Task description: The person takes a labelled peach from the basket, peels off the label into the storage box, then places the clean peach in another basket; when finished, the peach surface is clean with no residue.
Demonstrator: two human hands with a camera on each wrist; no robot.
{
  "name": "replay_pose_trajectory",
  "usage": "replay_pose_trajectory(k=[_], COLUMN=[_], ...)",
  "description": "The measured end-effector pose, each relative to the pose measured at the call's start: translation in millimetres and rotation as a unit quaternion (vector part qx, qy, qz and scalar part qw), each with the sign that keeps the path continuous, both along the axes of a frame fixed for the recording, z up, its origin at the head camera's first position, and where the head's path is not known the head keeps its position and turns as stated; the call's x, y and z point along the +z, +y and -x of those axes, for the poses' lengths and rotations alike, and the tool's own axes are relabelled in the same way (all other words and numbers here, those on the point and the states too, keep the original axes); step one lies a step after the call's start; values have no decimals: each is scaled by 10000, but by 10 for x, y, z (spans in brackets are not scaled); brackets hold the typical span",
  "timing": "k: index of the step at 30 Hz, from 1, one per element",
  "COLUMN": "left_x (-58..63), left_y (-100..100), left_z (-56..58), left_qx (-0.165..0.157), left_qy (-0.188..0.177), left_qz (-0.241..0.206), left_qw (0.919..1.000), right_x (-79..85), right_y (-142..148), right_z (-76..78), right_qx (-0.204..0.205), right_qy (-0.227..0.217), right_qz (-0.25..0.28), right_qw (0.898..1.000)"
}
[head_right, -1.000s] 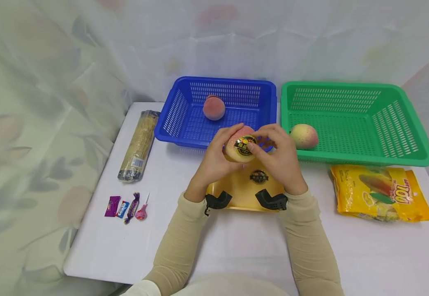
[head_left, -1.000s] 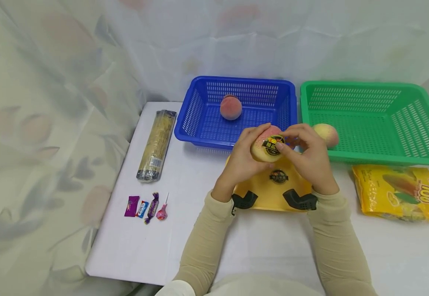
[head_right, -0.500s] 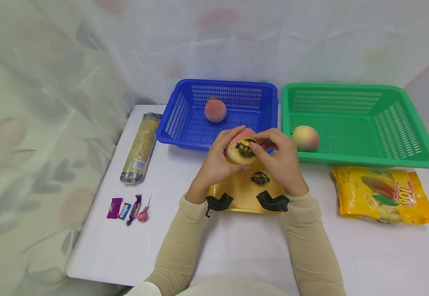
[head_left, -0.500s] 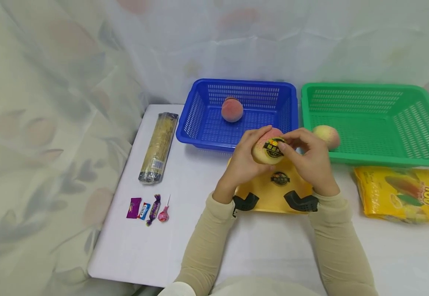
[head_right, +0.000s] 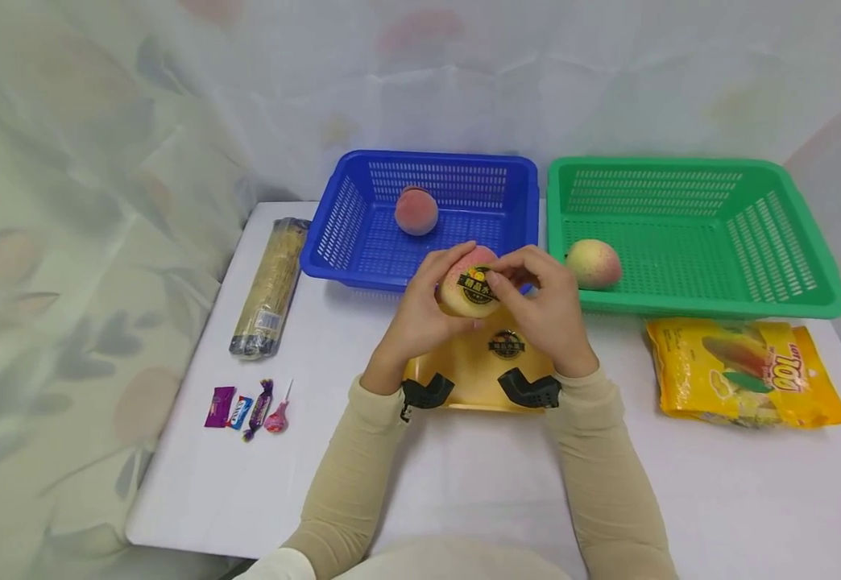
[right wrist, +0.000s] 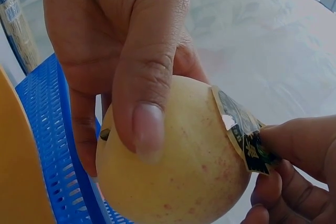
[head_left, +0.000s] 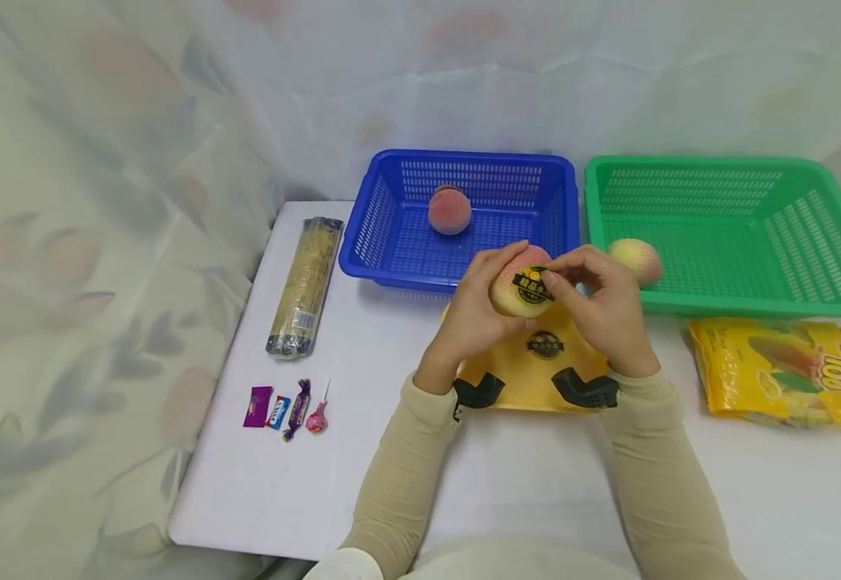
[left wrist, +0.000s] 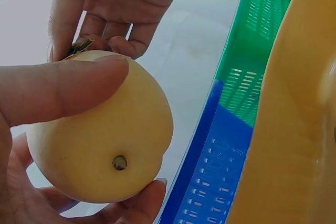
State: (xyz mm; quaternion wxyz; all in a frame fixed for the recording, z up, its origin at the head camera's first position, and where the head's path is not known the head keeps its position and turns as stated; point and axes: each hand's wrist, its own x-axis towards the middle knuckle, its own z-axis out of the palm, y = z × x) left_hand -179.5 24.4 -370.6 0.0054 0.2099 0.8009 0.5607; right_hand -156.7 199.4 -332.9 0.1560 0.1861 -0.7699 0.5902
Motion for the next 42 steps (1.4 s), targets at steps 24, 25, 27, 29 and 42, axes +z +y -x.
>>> replay_pose_trajectory(k=[24,25,27,29,42], left_x=[49,54,65,69,65], left_y=[-189,-200,-221,-243,-290], left_z=[36,39,43,49,77], left_qx=[946,1023,1198,1359,1477], left_qy=[78,68,57,27,-91], left_qz=[-790,-866,-985,-1085,-1286], left_qw=[9923,9910,9879,9848,9806], right_x=[-182,-195,-212,-224,-416], right_y=[94,97,98,93,62], right_z=[104,109,123,139,275], right_qx=[-44,-36,5,58,1516], right_qy=[-207,-242,-320,-445,-1600], right_qz=[-83,-136,-231,-405,-2665], right_qw=[9997,9996,9992,9982,9383])
